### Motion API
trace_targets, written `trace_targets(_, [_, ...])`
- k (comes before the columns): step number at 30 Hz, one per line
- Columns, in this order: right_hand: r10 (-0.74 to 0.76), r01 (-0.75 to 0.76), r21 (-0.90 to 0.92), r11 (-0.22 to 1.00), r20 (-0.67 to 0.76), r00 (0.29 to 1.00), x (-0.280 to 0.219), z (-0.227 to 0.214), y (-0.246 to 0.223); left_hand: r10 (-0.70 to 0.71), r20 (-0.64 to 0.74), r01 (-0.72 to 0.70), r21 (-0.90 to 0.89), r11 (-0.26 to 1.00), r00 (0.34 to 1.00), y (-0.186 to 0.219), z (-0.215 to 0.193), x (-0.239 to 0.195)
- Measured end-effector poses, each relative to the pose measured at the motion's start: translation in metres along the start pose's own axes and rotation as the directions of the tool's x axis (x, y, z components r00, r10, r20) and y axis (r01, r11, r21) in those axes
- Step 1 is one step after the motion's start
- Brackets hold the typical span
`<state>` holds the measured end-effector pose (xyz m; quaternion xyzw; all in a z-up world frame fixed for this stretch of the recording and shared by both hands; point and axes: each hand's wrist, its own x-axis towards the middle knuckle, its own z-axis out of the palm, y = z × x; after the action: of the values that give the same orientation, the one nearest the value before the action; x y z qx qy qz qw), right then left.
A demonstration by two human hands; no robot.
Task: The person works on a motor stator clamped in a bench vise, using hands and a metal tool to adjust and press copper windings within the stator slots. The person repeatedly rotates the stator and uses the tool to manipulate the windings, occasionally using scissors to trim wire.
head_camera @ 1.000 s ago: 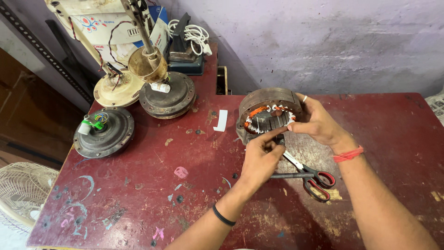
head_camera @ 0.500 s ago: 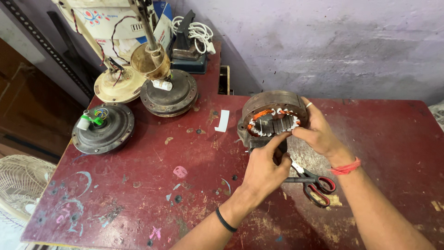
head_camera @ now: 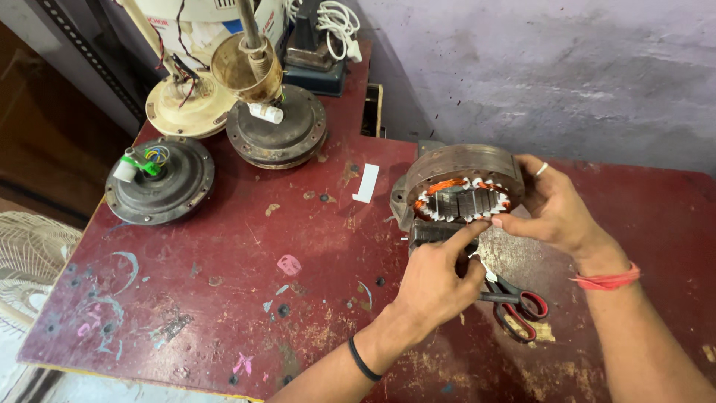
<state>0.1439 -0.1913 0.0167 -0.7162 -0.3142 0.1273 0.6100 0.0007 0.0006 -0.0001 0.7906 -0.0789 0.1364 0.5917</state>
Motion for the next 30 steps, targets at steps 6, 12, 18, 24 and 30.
trace_targets(6, [0.019, -0.019, -0.002, 1.000, 0.086, 0.996, 0.009, -0.012, 0.006, -0.063, 0.037, 0.063, -0.014, 0.998, 0.997, 0.000, -0.004, 0.002])
trace_targets(12, [0.009, -0.008, -0.018, 1.000, 0.044, 0.999, 0.000, -0.014, 0.015, -0.117, 0.059, 0.118, -0.011, 0.993, 0.991, 0.001, -0.006, 0.004])
trace_targets(18, [-0.054, 0.058, 0.114, 0.992, -0.039, 0.998, -0.013, -0.010, 0.031, -0.072, 0.017, 0.072, 0.027, 0.997, 0.997, -0.005, 0.001, 0.003])
trace_targets(24, [-0.057, 0.052, 0.154, 0.987, 0.033, 0.998, -0.011, -0.011, 0.022, -0.074, -0.018, 0.073, -0.057, 0.996, 0.997, -0.008, 0.003, 0.001])
trace_targets(30, [-0.068, 0.065, 0.081, 0.995, 0.030, 0.997, -0.020, -0.003, 0.001, -0.071, -0.102, 0.075, 0.033, 0.997, 0.992, -0.005, 0.017, 0.007])
